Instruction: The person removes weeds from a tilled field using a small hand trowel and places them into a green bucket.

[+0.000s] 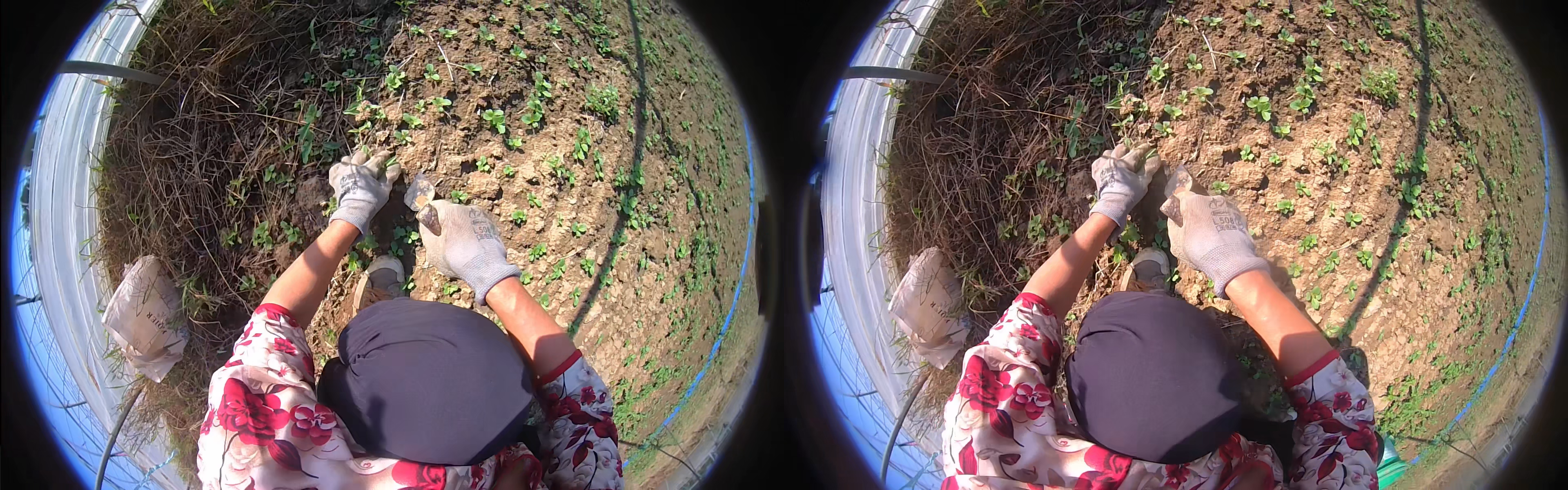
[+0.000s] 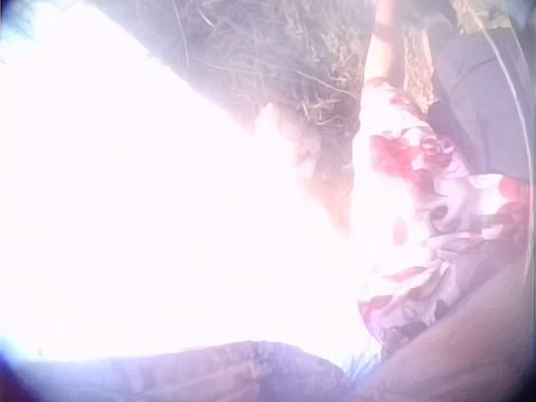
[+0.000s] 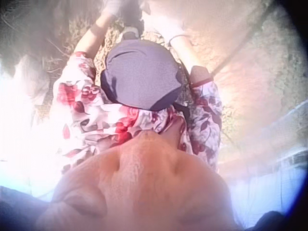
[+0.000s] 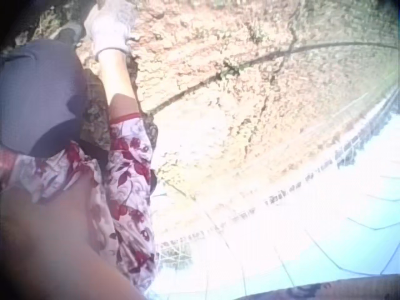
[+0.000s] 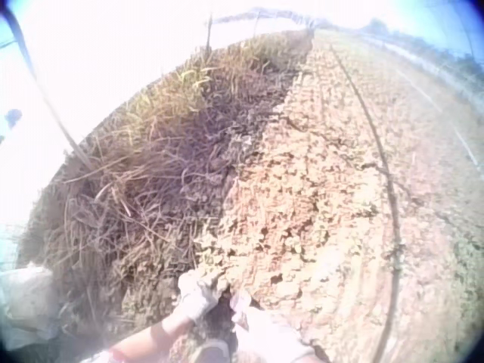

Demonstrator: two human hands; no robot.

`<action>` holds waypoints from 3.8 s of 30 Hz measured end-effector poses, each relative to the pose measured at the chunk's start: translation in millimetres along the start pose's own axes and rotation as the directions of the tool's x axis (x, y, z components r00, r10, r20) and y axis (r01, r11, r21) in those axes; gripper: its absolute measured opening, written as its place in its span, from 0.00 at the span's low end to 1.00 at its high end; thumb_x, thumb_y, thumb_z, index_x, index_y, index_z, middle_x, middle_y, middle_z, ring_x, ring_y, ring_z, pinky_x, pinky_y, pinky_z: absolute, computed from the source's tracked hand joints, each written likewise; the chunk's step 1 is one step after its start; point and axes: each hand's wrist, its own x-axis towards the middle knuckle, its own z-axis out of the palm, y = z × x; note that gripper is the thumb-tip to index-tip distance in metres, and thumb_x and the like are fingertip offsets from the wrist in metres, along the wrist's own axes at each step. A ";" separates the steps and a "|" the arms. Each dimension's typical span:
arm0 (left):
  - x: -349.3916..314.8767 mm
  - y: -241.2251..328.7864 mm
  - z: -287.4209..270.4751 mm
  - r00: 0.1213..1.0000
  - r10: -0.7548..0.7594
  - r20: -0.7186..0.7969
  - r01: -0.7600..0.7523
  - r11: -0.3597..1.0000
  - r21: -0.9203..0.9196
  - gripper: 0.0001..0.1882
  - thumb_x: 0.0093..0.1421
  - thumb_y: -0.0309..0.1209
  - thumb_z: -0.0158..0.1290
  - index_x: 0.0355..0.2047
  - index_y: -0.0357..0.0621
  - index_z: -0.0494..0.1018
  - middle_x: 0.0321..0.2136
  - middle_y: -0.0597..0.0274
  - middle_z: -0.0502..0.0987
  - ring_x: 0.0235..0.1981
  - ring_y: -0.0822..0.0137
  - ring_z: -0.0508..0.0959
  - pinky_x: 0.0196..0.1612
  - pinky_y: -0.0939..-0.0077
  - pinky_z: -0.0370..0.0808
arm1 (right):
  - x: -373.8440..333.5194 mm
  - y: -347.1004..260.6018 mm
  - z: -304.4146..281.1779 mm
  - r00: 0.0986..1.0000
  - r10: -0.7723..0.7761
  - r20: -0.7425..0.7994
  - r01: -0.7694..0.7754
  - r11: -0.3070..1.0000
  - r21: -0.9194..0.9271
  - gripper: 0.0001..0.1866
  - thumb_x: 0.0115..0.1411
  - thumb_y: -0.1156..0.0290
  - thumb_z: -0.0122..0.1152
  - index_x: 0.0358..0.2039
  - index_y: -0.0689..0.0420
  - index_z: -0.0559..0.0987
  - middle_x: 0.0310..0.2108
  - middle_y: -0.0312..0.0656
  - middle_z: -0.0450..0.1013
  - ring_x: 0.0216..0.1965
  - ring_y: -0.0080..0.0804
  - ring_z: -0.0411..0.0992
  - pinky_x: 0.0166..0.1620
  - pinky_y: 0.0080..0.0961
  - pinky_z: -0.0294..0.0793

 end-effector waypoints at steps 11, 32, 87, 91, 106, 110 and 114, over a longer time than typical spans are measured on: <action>11.8 -33.9 33.3 0.938 0.241 -0.250 -0.289 0.941 -0.177 0.07 0.44 0.38 0.60 0.26 0.60 0.76 0.23 0.72 0.73 0.31 0.65 0.74 0.39 0.65 0.65 | 14.6 37.5 60.1 0.987 0.121 -0.105 -0.082 0.945 0.317 0.15 0.56 0.59 0.59 0.43 0.49 0.79 0.32 0.50 0.78 0.36 0.50 0.76 0.40 0.40 0.76; 88.0 -58.0 13.4 0.995 -0.070 -0.077 0.014 0.820 -0.572 0.44 0.51 0.59 0.57 0.59 0.41 0.63 0.46 0.42 0.73 0.47 0.47 0.74 0.50 0.59 0.72 | 94.5 -100.9 -49.2 0.998 0.064 -0.002 -0.061 0.942 -0.330 0.16 0.55 0.56 0.53 0.36 0.53 0.79 0.31 0.53 0.76 0.35 0.54 0.75 0.40 0.44 0.74; 200.5 -62.4 7.6 0.961 0.037 0.273 0.102 0.872 -0.479 0.20 0.52 0.47 0.61 0.38 0.47 0.78 0.28 0.54 0.80 0.31 0.58 0.80 0.39 0.66 0.74 | 122.1 -83.2 -66.8 0.991 -0.064 -0.119 0.015 0.927 -0.374 0.11 0.49 0.65 0.58 0.32 0.56 0.78 0.27 0.53 0.75 0.32 0.53 0.75 0.35 0.41 0.74; 206.9 -66.4 54.7 0.988 -0.114 0.108 0.155 0.806 -0.571 0.15 0.53 0.43 0.58 0.34 0.46 0.79 0.29 0.52 0.80 0.31 0.56 0.80 0.37 0.66 0.74 | 165.1 -75.8 -69.0 0.995 -0.098 0.004 0.088 0.867 -0.491 0.13 0.48 0.64 0.59 0.33 0.56 0.77 0.28 0.53 0.75 0.34 0.54 0.75 0.37 0.43 0.74; 185.8 -64.6 -2.6 0.918 -0.160 -0.363 -0.195 0.615 -0.764 0.16 0.58 0.40 0.58 0.30 0.36 0.72 0.22 0.55 0.74 0.24 0.60 0.73 0.30 0.71 0.69 | 211.3 20.2 -30.8 0.992 -0.122 -0.028 0.112 0.963 -0.246 0.20 0.46 0.71 0.59 0.43 0.48 0.80 0.28 0.45 0.77 0.29 0.35 0.76 0.38 0.28 0.75; 159.5 -116.6 -33.3 0.878 -0.396 -0.270 -0.144 0.319 -0.937 0.14 0.62 0.38 0.55 0.34 0.36 0.72 0.27 0.66 0.73 0.26 0.76 0.68 0.30 0.79 0.68 | 204.2 -35.2 -55.0 0.997 0.024 0.067 0.004 0.920 -0.391 0.19 0.48 0.64 0.59 0.43 0.51 0.78 0.39 0.51 0.76 0.41 0.50 0.75 0.45 0.40 0.75; 97.4 -169.8 -46.5 0.850 -0.504 -0.150 -0.020 0.255 -0.967 0.16 0.64 0.34 0.53 0.47 0.36 0.71 0.32 0.66 0.76 0.32 0.77 0.73 0.36 0.81 0.72 | 170.6 -94.8 -77.4 0.998 0.055 0.015 -0.038 0.833 -0.552 0.17 0.49 0.63 0.58 0.41 0.50 0.78 0.37 0.50 0.77 0.40 0.47 0.76 0.45 0.40 0.75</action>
